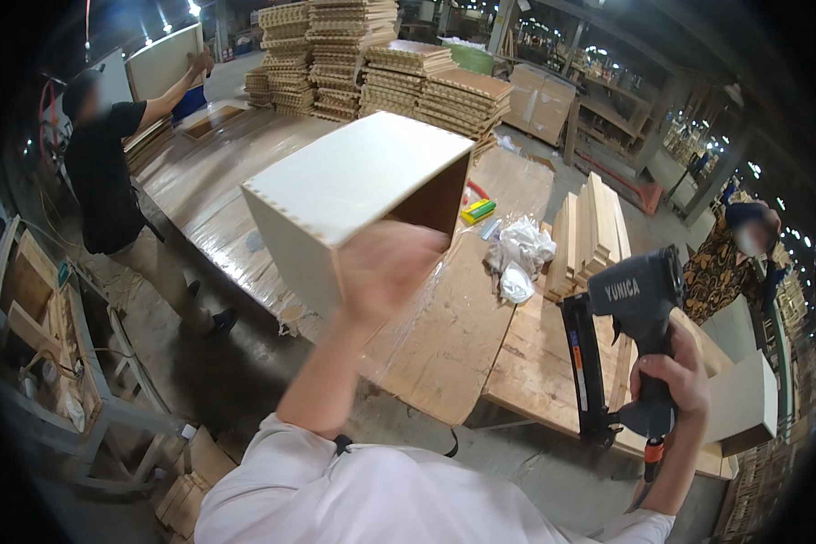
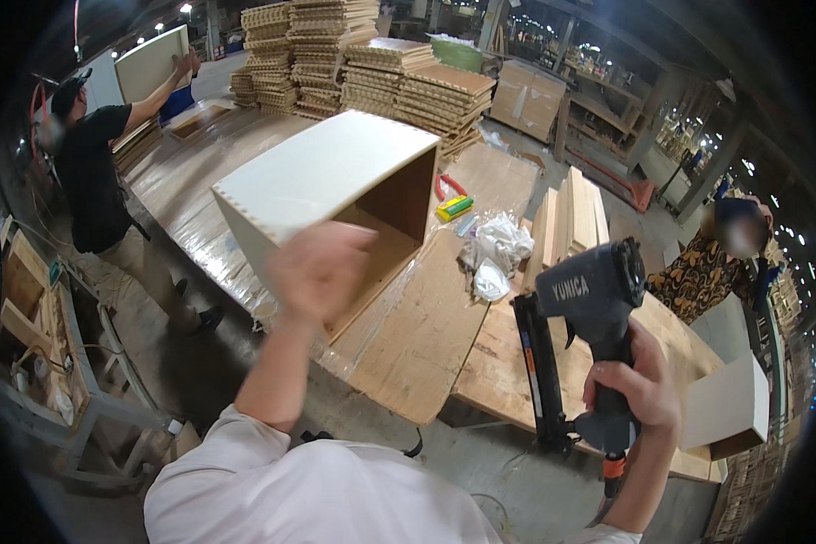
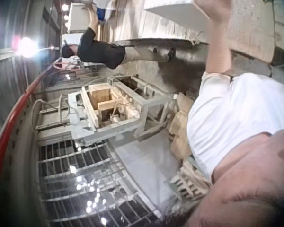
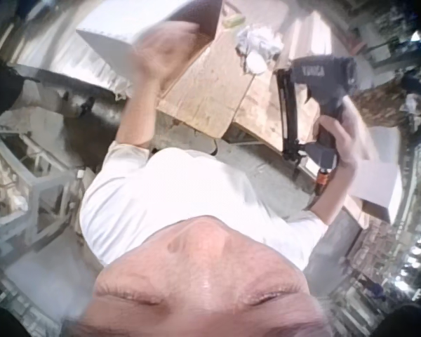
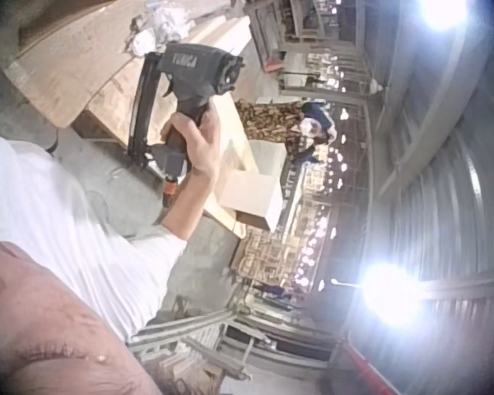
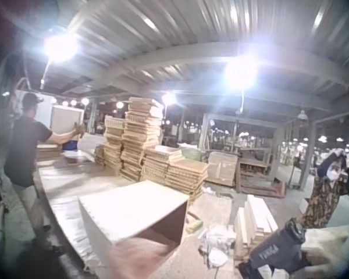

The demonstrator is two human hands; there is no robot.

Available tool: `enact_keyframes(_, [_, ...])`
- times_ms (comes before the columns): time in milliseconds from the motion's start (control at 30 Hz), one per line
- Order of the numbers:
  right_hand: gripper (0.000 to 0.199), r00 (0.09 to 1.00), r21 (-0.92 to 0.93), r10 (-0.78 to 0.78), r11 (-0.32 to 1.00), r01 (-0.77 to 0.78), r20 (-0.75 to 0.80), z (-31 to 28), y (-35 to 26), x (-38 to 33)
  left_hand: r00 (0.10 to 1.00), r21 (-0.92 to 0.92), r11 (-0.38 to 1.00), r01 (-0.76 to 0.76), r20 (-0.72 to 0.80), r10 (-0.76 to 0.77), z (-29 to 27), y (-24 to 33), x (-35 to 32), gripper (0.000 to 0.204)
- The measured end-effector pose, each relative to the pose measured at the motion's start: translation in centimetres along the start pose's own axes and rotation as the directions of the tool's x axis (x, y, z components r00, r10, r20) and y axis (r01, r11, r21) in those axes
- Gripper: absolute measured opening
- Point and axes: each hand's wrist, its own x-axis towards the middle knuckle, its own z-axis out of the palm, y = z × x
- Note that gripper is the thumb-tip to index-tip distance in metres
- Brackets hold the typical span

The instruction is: The person assembles a white wooden box using a pneumatic nail gun. They align the box panels, drive nails into the joints to secure them, and apply glue to the seams. The person then attaches a wooden trim strip to the edge of the box and fastens it with the nail gun.

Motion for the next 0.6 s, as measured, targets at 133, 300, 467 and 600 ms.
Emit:
enact_keyframes(133, [0.052, 0.999, -0.067, -0.015, 0.998, 0.017, 0.037, 2.0, -1.3, 0.6, 0.534, -0.144, 0.704, 0.696, -0.552, -0.640, -11.2, -11.4, -8.0, 0.032])
enact_keyframes(300, [0.052, 0.988, -0.079, -0.050, 0.995, 0.062, 0.145, 4.2, -4.2, 2.4, 0.375, 0.091, 0.381, 0.920, 0.077, -0.924, -16.5, -17.0, -20.0, 0.067])
enact_keyframes(467, [0.043, 0.996, -0.126, 0.014, 0.992, -0.003, 0.087, 5.5, -6.9, 3.4, 0.211, 0.375, 0.227, 0.899, 0.085, -0.974, -11.5, -9.6, -20.9, 0.061])
enact_keyframes(600, [0.040, 0.995, -0.070, 0.069, 0.995, -0.064, 0.071, 4.3, -8.7, 4.2, 0.311, 0.324, 0.401, 0.857, 0.297, -0.903, -9.7, 2.3, -19.8, 0.032])
